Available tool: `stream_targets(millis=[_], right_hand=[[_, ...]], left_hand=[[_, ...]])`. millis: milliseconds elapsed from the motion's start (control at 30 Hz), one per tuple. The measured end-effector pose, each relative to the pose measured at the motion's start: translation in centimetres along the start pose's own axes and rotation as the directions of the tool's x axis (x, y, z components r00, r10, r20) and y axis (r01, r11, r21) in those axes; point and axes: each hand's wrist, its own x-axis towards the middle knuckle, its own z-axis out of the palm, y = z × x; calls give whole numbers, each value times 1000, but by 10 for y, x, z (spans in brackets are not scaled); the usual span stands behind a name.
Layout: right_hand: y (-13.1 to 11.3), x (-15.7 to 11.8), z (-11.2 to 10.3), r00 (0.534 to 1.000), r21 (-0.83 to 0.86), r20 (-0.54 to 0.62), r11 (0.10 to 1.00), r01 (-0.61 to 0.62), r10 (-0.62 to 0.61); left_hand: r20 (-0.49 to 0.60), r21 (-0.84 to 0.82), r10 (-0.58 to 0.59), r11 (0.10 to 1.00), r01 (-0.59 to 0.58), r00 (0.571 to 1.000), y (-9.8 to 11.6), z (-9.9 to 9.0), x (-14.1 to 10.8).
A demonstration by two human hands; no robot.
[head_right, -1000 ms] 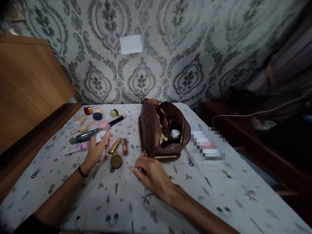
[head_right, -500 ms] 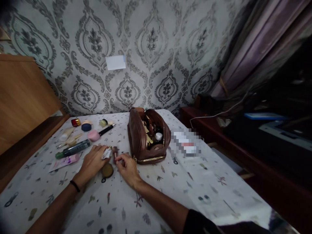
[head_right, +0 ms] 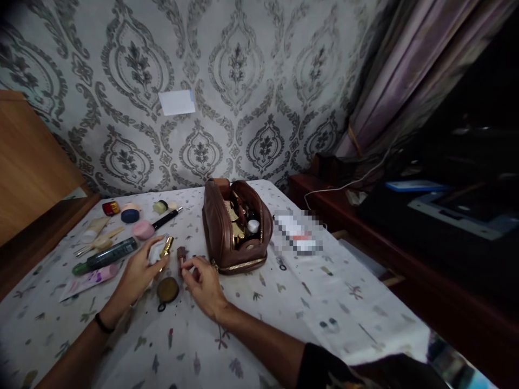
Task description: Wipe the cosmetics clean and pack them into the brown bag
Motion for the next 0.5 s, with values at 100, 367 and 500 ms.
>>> stream_targets(millis=[100,367,500], right_hand=[[-10,-4,0,996,134,78,989,-54,44],[-22,-7,3,954,493,294,847,-198,52],[-21,-5,2,960,530,278,826,-190,42]], left_hand=[[6,-332,-65,941,63,998,13,1,-6],[-30,-322,125,938,-128,992,37,18,-31],[12,-293,208,936,-195,978,32,20,-33]])
